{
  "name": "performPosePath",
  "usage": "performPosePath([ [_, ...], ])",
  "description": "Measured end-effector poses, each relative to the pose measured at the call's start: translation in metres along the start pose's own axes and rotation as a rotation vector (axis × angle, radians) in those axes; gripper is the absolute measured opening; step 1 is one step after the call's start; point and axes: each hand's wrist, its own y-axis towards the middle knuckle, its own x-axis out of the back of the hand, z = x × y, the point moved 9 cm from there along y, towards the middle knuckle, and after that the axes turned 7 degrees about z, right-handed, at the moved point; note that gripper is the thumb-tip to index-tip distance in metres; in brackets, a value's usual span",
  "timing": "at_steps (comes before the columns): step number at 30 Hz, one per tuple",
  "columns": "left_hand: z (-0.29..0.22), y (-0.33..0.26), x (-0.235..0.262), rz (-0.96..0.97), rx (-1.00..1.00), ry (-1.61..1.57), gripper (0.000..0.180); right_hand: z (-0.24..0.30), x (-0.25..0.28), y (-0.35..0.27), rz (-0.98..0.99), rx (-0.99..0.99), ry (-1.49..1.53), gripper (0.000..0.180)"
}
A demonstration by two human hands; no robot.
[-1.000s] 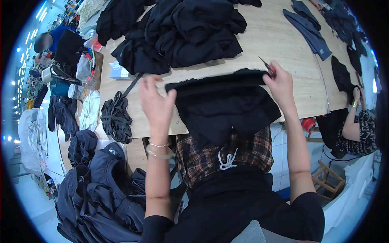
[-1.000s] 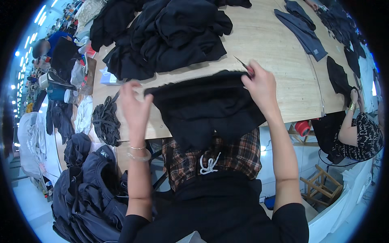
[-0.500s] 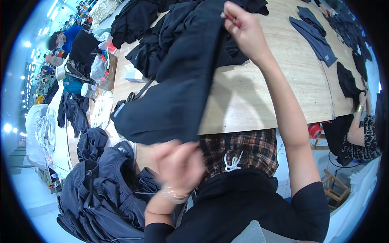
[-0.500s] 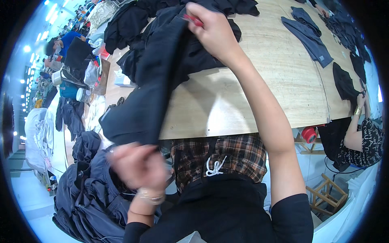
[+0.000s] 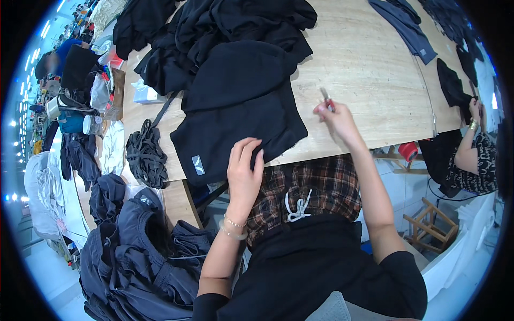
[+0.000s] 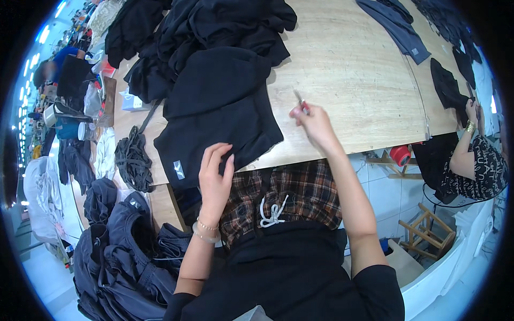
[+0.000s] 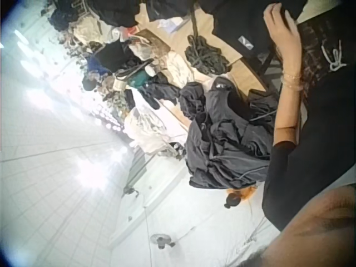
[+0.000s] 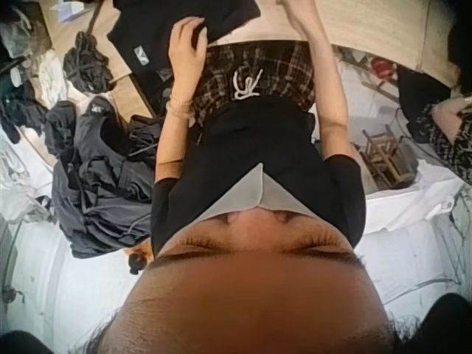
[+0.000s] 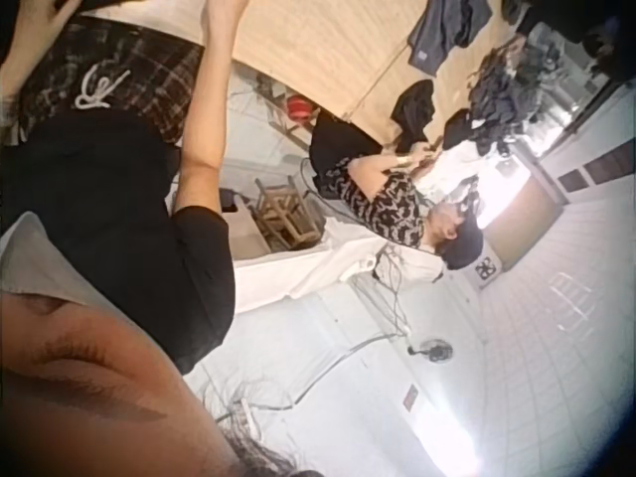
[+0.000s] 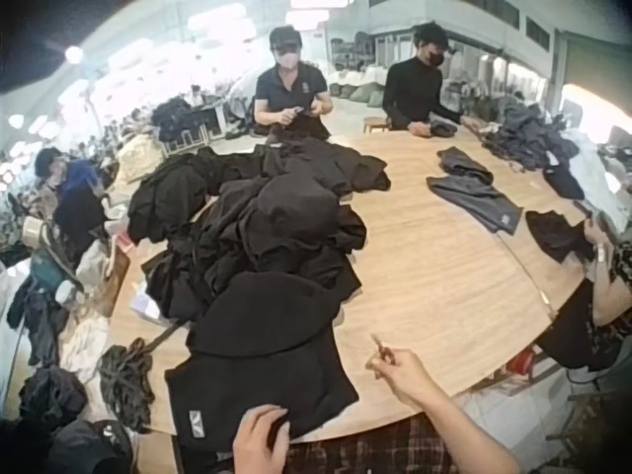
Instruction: The person uses small scissors to trim loose threads and excess fabric from the seams of black garments. They handle the clothing items one by one, carefully snipping small protrusions and then placing the finished pieces onto a pile on the table.
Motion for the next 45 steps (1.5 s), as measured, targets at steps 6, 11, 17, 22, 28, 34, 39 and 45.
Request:
performPosePath([
  [6, 0.013, 0.017, -0.063, 0.077, 0.078, -0.207, 0.045, 0.011, -0.061, -0.015, -0.011, -0.031, 0.297, 0.016],
  [11, 0.018, 0.018, -0.070, 0.082, 0.116, -0.197, 0.063, 0.021, -0.068, -0.029, 0.206, -0.178, 0.599, 0.016],
  [17, 0.022, 0.017, -0.070, 0.104, 0.082, -0.196, 0.072, 0.027, -0.056, -0.043, 0.276, -0.166, 0.764, 0.015],
  [22, 0.038, 0.012, -0.053, 0.103, 0.079, -0.058, 0.077, 0.023, -0.036, -0.047, 0.122, -0.193, 0.654, 0.015],
  [28, 0.051, -0.002, -0.034, 0.254, 0.101, -0.128, 0.080, -0.006, -0.002, -0.043, 0.003, -0.149, 0.377, 0.013],
  [34, 0.046, -0.014, -0.018, 0.034, 0.131, -0.151, 0.021, 0.032, 0.019, -0.045, -0.209, 0.138, 0.000, 0.022],
  [39, 0.045, -0.021, -0.025, 0.083, 0.127, -0.120, 0.017, 0.072, 0.017, -0.062, -0.236, 0.112, 0.033, 0.022],
  [45, 0.041, -0.027, -0.034, 0.104, 0.075, -0.085, 0.018, 0.083, -0.006, -0.063, -0.106, 0.098, 0.092, 0.019],
])
